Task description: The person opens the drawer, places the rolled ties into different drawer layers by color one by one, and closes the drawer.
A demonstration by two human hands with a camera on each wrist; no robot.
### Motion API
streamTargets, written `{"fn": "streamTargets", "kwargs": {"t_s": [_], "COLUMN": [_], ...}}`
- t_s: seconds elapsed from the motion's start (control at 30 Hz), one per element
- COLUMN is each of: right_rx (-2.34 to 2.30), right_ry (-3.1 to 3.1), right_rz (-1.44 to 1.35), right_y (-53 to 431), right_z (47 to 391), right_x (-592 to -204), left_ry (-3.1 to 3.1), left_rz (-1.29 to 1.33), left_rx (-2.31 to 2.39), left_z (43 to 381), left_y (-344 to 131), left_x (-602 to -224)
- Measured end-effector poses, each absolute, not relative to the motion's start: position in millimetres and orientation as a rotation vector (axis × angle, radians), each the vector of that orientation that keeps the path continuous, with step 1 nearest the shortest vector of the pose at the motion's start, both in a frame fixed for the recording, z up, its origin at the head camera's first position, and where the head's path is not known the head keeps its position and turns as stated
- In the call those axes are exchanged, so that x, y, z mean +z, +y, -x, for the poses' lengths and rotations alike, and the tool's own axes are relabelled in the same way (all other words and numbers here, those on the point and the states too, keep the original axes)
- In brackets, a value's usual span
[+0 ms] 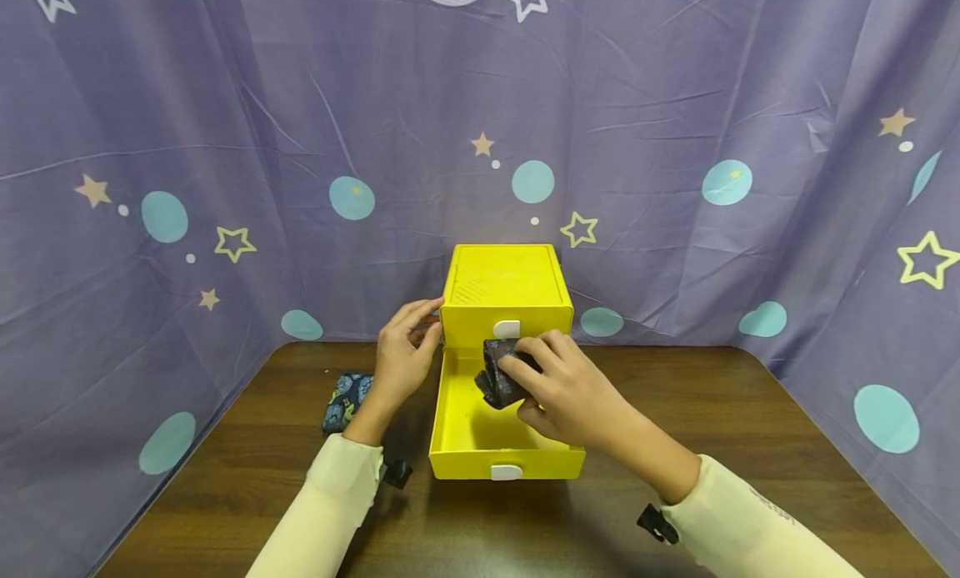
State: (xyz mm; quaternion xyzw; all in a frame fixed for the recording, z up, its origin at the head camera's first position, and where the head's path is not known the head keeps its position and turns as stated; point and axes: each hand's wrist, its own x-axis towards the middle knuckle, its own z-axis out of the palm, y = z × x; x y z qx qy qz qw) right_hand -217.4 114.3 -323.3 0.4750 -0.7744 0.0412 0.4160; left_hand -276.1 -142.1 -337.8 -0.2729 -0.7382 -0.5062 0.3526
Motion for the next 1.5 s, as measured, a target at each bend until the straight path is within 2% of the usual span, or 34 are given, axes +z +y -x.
{"fn": "streamTargets", "kwargs": {"t_s": [0.87,1.5], "right_rx": [0.071,-0.035], "right_ry": [-2.118,-2.248], "right_rz": [-1.246,-1.186], "right_y": [106.4,100.5], "right_z": [237.3,247.4], "right_x": [-347.2,-359.5], "left_ry": [-1.906,-1.907], "left_rz": [0.707,0.696], "left_rx": [-1.315,-1.318], "left_z": [275.9,274.5], "left_y": [-142.2,-141.9], "left_x": [-337.7,-337.4]}}
